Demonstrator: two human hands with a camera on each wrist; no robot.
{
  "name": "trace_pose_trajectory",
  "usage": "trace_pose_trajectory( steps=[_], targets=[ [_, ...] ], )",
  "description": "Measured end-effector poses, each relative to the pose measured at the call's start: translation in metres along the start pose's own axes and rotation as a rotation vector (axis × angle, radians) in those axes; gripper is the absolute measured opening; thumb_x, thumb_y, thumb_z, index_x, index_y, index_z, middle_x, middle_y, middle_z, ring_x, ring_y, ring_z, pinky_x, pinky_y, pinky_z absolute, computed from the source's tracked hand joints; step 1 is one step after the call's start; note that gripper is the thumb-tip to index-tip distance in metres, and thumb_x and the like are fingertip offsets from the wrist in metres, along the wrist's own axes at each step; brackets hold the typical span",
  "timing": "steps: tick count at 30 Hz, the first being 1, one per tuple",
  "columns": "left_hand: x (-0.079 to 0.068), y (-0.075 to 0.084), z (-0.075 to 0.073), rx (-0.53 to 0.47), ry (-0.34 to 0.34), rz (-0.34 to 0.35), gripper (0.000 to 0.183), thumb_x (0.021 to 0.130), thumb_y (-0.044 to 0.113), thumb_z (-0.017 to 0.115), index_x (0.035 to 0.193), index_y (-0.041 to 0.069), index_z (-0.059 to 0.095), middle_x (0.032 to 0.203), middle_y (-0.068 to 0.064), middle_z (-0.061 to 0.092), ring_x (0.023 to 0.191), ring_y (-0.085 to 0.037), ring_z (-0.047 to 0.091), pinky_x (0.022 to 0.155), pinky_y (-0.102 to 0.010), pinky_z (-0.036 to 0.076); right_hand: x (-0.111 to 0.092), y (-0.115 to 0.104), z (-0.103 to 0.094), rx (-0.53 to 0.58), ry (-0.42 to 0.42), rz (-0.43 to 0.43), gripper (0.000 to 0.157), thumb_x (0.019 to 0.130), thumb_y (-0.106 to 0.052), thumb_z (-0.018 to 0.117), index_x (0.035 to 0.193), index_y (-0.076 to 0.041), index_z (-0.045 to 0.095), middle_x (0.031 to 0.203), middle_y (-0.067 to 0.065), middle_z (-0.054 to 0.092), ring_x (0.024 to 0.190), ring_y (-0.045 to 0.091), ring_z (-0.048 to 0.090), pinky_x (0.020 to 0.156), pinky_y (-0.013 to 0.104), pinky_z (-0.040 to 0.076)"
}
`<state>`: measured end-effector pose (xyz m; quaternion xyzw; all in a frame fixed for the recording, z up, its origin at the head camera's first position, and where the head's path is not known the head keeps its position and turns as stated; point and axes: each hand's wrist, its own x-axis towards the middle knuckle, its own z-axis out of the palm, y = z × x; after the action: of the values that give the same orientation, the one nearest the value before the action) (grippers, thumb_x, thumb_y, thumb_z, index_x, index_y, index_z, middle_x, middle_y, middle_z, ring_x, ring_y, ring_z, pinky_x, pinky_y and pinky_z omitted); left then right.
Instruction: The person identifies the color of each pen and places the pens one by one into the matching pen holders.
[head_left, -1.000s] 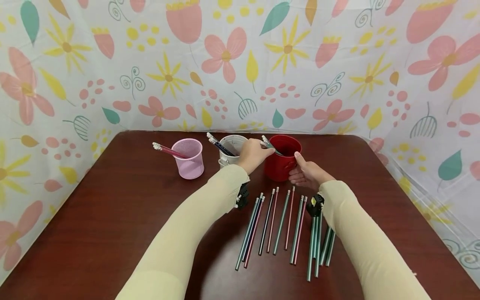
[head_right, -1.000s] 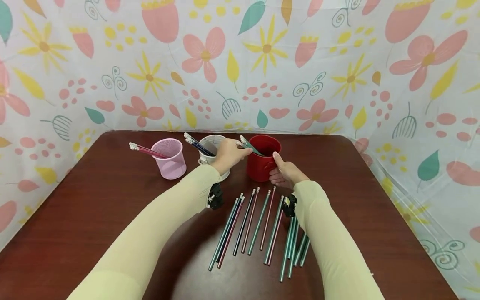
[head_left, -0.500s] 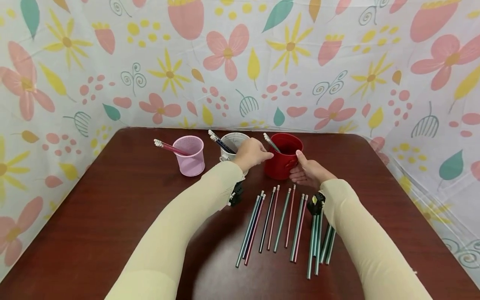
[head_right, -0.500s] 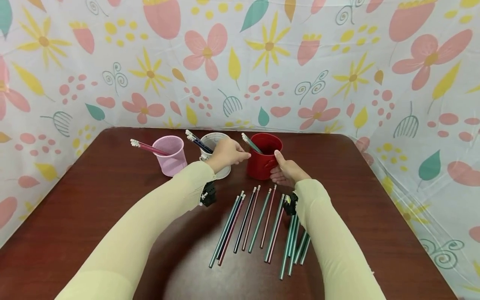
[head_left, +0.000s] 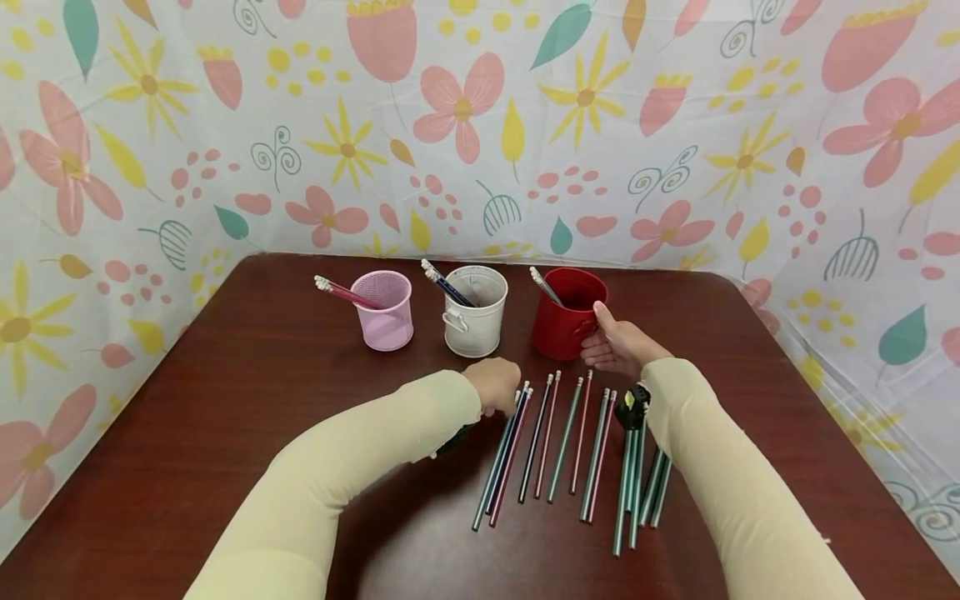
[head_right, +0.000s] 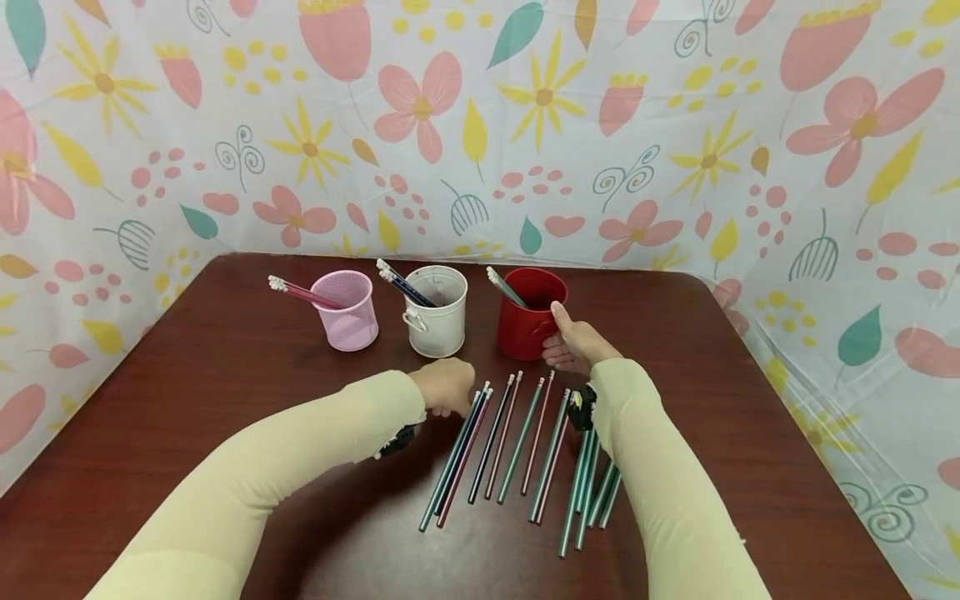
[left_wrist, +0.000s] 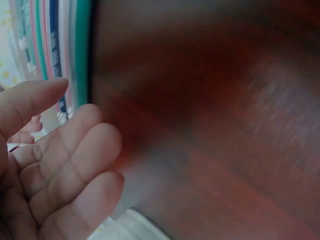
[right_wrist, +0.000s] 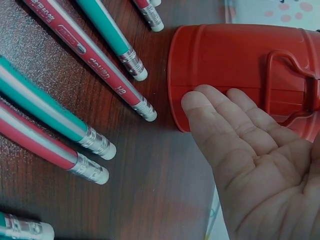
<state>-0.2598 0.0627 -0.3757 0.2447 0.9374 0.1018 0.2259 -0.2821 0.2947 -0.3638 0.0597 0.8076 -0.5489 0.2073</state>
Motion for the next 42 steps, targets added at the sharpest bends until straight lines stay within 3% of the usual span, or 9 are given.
trace_pose_trajectory(
  steps=[5, 10, 13, 18, 23, 32, 38, 42],
  targets=[
    [-0.001, -0.001, 0.010, -0.007, -0.009, 0.000, 0.021, 0.085, 0.016, 0.071, 0.067, 0.011, 0.061, 0.055, -0.004, 0.061, 0.043, -0.014, 0.055, 0.042, -0.027, 0.046, 0.002, 0.001, 0.001, -0.002, -0.001, 0.002, 0.088, 0.097, -0.062, 0.019, 0.127, 0.018, 0.043, 0.116, 0.025, 0.059, 0.090, 0.020, 0.063, 0.087, 0.032, 0.051],
    [-0.002, -0.004, 0.014, -0.021, 0.001, 0.002, 0.027, 0.085, 0.019, 0.071, 0.062, 0.010, 0.061, 0.051, -0.004, 0.059, 0.041, -0.014, 0.055, 0.040, -0.027, 0.047, 0.003, -0.002, 0.000, 0.002, -0.002, -0.005, 0.086, 0.097, -0.061, 0.020, 0.123, 0.017, 0.045, 0.107, 0.019, 0.062, 0.090, 0.021, 0.063, 0.087, 0.032, 0.051],
    [-0.004, -0.008, 0.013, -0.049, -0.009, -0.011, 0.026, 0.084, 0.019, 0.071, 0.062, 0.008, 0.062, 0.051, -0.005, 0.060, 0.042, -0.015, 0.056, 0.041, -0.027, 0.048, 0.004, -0.003, 0.000, 0.002, -0.004, -0.002, 0.085, 0.097, -0.060, 0.020, 0.123, 0.017, 0.045, 0.105, 0.017, 0.063, 0.091, 0.022, 0.063, 0.086, 0.030, 0.051],
    [-0.008, -0.014, 0.010, -0.093, -0.024, -0.030, 0.024, 0.085, 0.019, 0.070, 0.067, 0.007, 0.062, 0.056, -0.006, 0.063, 0.046, -0.017, 0.060, 0.043, -0.028, 0.049, 0.004, -0.005, -0.001, -0.011, -0.006, 0.008, 0.089, 0.097, -0.062, 0.018, 0.128, 0.018, 0.043, 0.119, 0.027, 0.059, 0.098, 0.026, 0.063, 0.088, 0.032, 0.051],
    [-0.011, -0.018, 0.002, -0.122, 0.012, -0.038, 0.023, 0.084, 0.020, 0.070, 0.065, 0.008, 0.061, 0.056, -0.004, 0.063, 0.048, -0.018, 0.061, 0.041, -0.027, 0.045, 0.004, -0.006, -0.002, -0.012, -0.013, 0.010, 0.090, 0.097, -0.062, 0.017, 0.130, 0.018, 0.041, 0.128, 0.031, 0.052, 0.100, 0.026, 0.063, 0.092, 0.034, 0.049],
    [-0.028, -0.020, -0.019, -0.505, 0.024, 0.017, 0.005, 0.079, 0.002, 0.069, 0.081, 0.004, 0.065, 0.064, -0.001, 0.056, 0.052, -0.016, 0.055, 0.047, -0.029, 0.050, 0.003, -0.005, -0.001, 0.013, -0.013, 0.012, 0.085, 0.098, -0.059, 0.019, 0.127, 0.017, 0.043, 0.115, 0.023, 0.060, 0.094, 0.022, 0.064, 0.090, 0.033, 0.050],
    [-0.042, -0.023, -0.034, -0.666, 0.114, 0.107, 0.016, 0.075, -0.003, 0.068, 0.091, 0.001, 0.067, 0.070, 0.001, 0.060, 0.054, -0.008, 0.051, 0.048, -0.027, 0.050, 0.003, -0.002, -0.003, 0.010, -0.015, 0.007, 0.084, 0.098, -0.059, 0.019, 0.126, 0.017, 0.042, 0.110, 0.019, 0.062, 0.096, 0.024, 0.063, 0.091, 0.033, 0.050],
    [-0.055, -0.026, -0.046, -0.803, 0.249, 0.210, 0.018, 0.075, -0.005, 0.069, 0.093, -0.006, 0.065, 0.077, -0.004, 0.066, 0.063, -0.007, 0.057, 0.053, -0.023, 0.050, 0.003, 0.001, -0.003, 0.017, -0.017, 0.003, 0.084, 0.098, -0.059, 0.019, 0.124, 0.017, 0.043, 0.103, 0.015, 0.063, 0.094, 0.024, 0.063, 0.090, 0.033, 0.051]
  ],
)
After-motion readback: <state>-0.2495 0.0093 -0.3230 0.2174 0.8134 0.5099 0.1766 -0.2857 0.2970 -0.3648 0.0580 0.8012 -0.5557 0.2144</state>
